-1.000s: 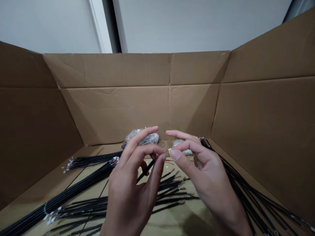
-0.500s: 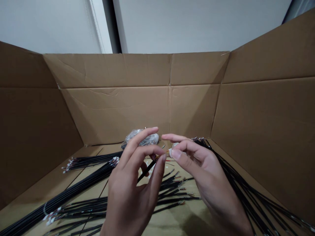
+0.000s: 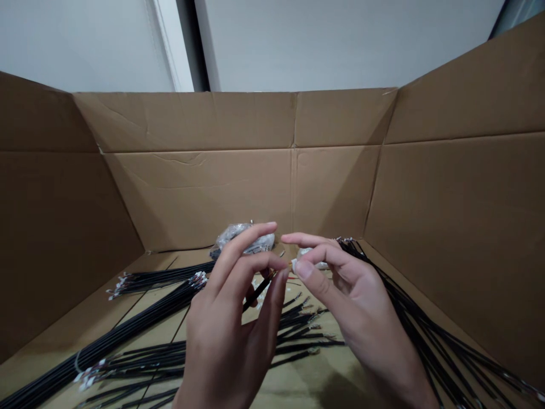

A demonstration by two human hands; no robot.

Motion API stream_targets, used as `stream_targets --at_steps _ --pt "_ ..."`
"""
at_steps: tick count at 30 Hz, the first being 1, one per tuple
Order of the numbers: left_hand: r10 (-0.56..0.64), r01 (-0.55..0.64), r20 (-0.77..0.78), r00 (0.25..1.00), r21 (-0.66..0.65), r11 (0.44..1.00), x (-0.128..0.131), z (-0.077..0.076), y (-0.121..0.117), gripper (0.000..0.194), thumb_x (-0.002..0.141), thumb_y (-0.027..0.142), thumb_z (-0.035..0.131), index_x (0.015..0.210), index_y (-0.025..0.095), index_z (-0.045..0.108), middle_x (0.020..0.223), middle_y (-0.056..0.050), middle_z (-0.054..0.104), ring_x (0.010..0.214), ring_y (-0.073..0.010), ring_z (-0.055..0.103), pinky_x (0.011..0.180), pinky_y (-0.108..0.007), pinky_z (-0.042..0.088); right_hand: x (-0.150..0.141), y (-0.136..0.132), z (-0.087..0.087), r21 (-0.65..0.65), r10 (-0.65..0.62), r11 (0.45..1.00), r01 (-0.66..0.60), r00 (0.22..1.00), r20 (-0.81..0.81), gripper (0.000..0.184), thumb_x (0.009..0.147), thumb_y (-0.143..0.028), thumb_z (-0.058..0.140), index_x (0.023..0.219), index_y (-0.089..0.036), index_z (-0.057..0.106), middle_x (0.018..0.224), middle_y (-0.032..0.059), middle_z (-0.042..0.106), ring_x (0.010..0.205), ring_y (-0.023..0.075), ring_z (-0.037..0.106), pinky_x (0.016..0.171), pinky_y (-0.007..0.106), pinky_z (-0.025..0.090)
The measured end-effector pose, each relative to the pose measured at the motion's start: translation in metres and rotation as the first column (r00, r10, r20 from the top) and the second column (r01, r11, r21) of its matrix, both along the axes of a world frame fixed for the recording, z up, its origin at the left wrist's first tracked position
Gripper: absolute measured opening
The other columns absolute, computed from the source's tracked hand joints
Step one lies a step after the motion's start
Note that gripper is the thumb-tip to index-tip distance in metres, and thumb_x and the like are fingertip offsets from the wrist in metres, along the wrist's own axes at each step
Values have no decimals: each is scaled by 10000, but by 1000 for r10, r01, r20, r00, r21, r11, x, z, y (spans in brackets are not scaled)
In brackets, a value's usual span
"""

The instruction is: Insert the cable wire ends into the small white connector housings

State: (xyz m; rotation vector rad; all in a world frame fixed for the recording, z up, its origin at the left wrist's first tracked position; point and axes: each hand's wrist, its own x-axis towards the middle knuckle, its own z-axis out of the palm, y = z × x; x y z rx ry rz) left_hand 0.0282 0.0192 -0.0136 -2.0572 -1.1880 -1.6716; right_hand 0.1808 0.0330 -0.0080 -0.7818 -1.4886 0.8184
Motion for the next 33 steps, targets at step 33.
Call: stream_targets --at_steps 33 --pt "-19 20 -16 1000 36 999 -1 0 4 152 995 133 613 964 273 660 1285 33 723 796 -48 730 660 -144 562 0 0 0 46 5 999 -5 1000 4 188 947 -367 704 791 -263 692 1241 8 780 1229 292 678 1139 549 393"
